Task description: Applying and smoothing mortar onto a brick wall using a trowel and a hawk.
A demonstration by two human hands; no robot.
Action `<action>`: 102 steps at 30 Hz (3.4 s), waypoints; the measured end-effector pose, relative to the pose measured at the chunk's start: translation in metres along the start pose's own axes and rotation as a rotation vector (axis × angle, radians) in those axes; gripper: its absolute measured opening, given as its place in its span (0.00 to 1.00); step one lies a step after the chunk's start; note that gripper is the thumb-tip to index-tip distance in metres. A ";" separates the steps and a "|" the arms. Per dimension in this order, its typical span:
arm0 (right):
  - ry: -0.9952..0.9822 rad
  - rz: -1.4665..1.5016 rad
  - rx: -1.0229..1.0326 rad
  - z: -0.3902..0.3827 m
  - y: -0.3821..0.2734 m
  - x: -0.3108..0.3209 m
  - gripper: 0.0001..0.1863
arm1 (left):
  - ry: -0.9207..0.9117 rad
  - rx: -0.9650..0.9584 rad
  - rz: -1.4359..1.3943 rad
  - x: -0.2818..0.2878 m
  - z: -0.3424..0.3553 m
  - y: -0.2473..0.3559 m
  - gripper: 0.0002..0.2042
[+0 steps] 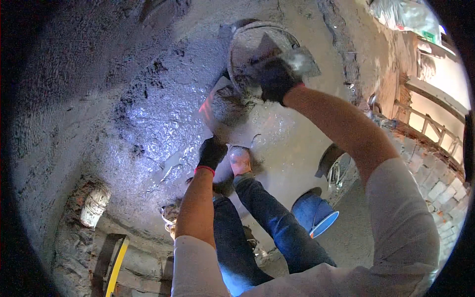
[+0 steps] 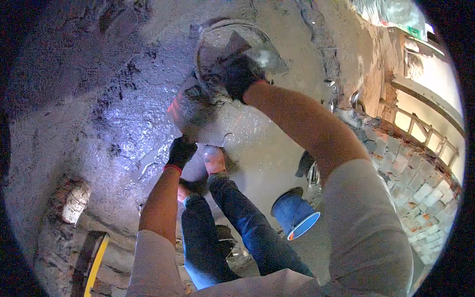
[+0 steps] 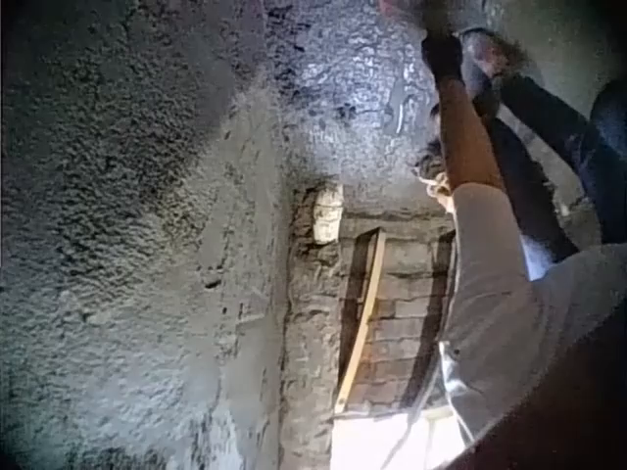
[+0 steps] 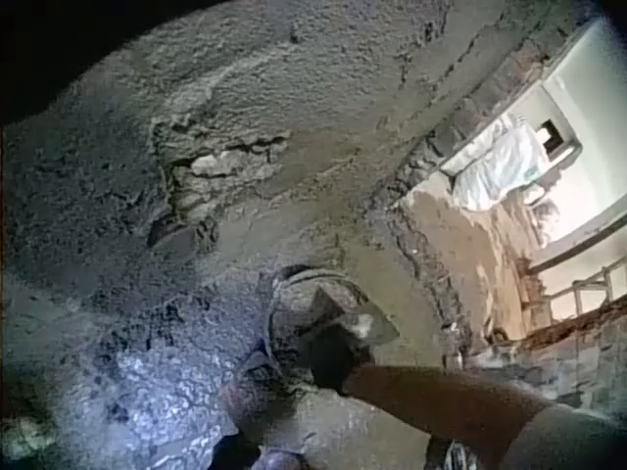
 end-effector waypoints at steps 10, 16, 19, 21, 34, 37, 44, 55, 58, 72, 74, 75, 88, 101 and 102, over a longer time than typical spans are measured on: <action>-0.030 -0.157 0.181 -0.097 -0.067 0.107 0.17 | -0.150 0.106 -0.121 0.020 -0.035 0.025 0.11; 0.189 0.387 -0.065 -0.213 -0.043 0.260 0.25 | 0.095 -0.459 0.314 0.096 -0.171 0.043 0.09; -0.396 1.774 -0.771 -0.273 -0.030 0.293 0.22 | 0.069 -0.493 0.331 0.122 -0.227 0.137 0.11; -0.217 1.797 -0.569 -0.301 -0.030 0.315 0.21 | 0.235 -0.144 -0.242 0.152 -0.275 0.198 0.10; 0.760 -0.171 0.102 -0.391 0.024 0.676 0.13 | 0.489 -0.308 -0.779 0.377 -0.585 0.525 0.07; 1.043 -0.204 0.171 -0.405 0.063 0.693 0.24 | 0.542 -0.500 -0.642 0.394 -0.655 0.604 0.10; 1.205 0.105 0.245 -0.351 0.023 0.790 0.23 | 0.458 -0.480 -0.564 0.392 -0.734 0.633 0.14; 1.688 -0.215 0.239 -0.350 -0.120 1.017 0.10 | 0.465 -0.673 -1.059 0.487 -0.831 0.566 0.11; 1.458 -0.008 0.198 -0.355 -0.164 1.086 0.11 | 0.510 -0.716 -1.063 0.510 -0.862 0.557 0.10; 1.400 -0.488 0.348 -0.335 -0.231 1.403 0.11 | 0.449 -0.835 -1.144 0.604 -0.837 0.571 0.05; 1.260 -0.060 0.394 -0.352 -0.223 1.443 0.09 | 0.482 -0.817 -1.160 0.606 -0.829 0.570 0.05; 1.466 -0.352 0.318 -0.360 -0.200 1.462 0.10 | 0.449 -0.819 -1.150 0.605 -0.822 0.573 0.05; 1.624 -0.486 0.169 -0.363 -0.197 1.343 0.10 | 0.411 -0.888 -1.166 0.615 -0.836 0.576 0.11; 1.376 -0.634 -0.206 -0.398 -0.238 1.516 0.12 | 0.327 -0.866 -1.305 0.613 -0.830 0.571 0.11; 1.397 -0.172 -0.061 -0.402 -0.223 1.526 0.14 | 0.323 -0.866 -1.301 0.612 -0.830 0.573 0.11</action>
Point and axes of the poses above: each hand's wrist, its own z-axis towards the middle knuckle, its own x-axis out of the back of the hand, y = z × x, the point moved 4 cm from there along z, towards the middle knuckle, and after that the axes turned 3 degrees about -z, right-handed, at the moved point
